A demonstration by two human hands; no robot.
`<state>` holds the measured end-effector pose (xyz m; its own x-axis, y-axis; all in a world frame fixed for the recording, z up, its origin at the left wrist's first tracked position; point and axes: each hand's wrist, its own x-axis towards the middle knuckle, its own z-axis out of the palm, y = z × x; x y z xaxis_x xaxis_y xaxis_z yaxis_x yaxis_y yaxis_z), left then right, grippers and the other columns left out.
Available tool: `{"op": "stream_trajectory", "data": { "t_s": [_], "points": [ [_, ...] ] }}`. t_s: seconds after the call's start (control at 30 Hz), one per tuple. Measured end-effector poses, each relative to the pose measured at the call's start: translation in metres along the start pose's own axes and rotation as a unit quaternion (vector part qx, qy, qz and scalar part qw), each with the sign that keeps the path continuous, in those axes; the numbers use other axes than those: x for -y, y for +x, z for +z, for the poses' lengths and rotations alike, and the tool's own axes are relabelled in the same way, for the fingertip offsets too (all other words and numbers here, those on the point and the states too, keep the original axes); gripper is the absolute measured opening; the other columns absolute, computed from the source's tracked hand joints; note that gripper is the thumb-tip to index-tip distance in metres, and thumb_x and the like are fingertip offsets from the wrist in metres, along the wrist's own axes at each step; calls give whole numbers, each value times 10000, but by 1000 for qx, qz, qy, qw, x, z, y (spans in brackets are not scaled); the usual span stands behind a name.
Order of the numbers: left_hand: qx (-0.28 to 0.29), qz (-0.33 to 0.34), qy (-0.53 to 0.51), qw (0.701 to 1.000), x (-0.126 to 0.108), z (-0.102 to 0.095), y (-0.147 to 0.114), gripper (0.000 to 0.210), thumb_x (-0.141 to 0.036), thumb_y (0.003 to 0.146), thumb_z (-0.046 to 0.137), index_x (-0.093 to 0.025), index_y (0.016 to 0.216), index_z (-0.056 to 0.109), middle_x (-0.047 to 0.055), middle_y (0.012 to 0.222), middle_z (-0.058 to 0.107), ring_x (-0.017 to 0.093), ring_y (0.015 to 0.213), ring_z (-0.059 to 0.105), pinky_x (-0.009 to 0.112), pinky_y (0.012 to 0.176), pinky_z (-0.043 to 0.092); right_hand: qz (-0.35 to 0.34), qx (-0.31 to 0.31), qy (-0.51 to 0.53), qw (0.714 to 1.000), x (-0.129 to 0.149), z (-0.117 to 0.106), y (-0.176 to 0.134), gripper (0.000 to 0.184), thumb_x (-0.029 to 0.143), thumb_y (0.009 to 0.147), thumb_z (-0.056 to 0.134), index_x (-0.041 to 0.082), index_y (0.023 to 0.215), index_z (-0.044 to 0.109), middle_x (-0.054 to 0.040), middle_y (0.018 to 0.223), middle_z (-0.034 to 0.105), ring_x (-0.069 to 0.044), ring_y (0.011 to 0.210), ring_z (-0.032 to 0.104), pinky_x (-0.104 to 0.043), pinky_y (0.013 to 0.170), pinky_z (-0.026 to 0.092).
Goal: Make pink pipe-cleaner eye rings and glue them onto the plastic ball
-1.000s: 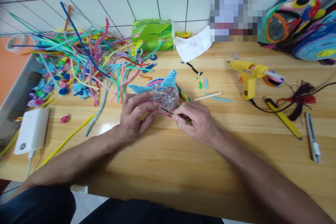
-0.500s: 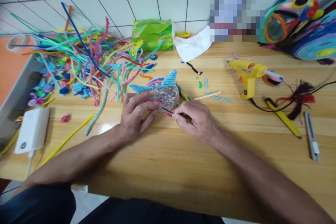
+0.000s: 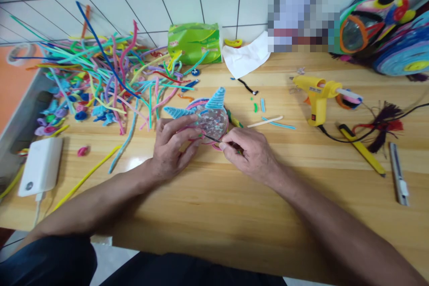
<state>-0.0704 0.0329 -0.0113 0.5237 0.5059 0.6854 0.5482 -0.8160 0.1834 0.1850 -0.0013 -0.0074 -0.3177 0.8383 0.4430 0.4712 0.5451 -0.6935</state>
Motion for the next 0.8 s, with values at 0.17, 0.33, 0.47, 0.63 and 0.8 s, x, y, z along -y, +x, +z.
{"op": "stream_trajectory", "data": {
  "t_s": [0.17,0.33,0.47,0.63,0.8],
  "points": [
    [-17,7,-13,1000,-1,1,2,168,-227,1101,660,-239,1268,652,111,1367,811,224,1162,761,398,919,541,1,8,3,1000,-1,0,-1,187,192,1031,657,262,859,673,27,719,699,-146,619,589,-310,631,448],
    [-3,2,-20,1000,0,0,0,215,-220,1091,678,-248,1303,660,107,1413,792,237,1213,746,402,959,524,-5,-1,-1,1000,-1,-1,-1,185,156,1029,661,256,874,667,33,733,704,-137,629,602,-297,633,444],
    [-4,3,-41,999,0,0,-1,255,-186,1063,712,-234,1311,674,117,1420,786,246,1225,733,400,980,511,-12,5,3,1000,-1,0,-1,185,180,1040,661,257,872,668,33,726,694,-140,628,597,-300,636,444],
    [-18,8,-29,999,0,1,1,199,-198,1078,694,-223,1273,663,129,1390,797,232,1184,746,392,948,524,8,-2,5,1000,-2,1,-1,183,148,1016,666,254,867,669,37,727,697,-137,619,591,-297,630,437],
    [-11,9,-12,1000,1,0,1,194,-234,1089,688,-248,1279,649,117,1390,801,229,1169,751,398,936,535,1,-5,20,1000,-1,-1,0,184,145,989,680,253,841,669,47,691,671,-130,587,565,-295,612,425]
  ]
}}
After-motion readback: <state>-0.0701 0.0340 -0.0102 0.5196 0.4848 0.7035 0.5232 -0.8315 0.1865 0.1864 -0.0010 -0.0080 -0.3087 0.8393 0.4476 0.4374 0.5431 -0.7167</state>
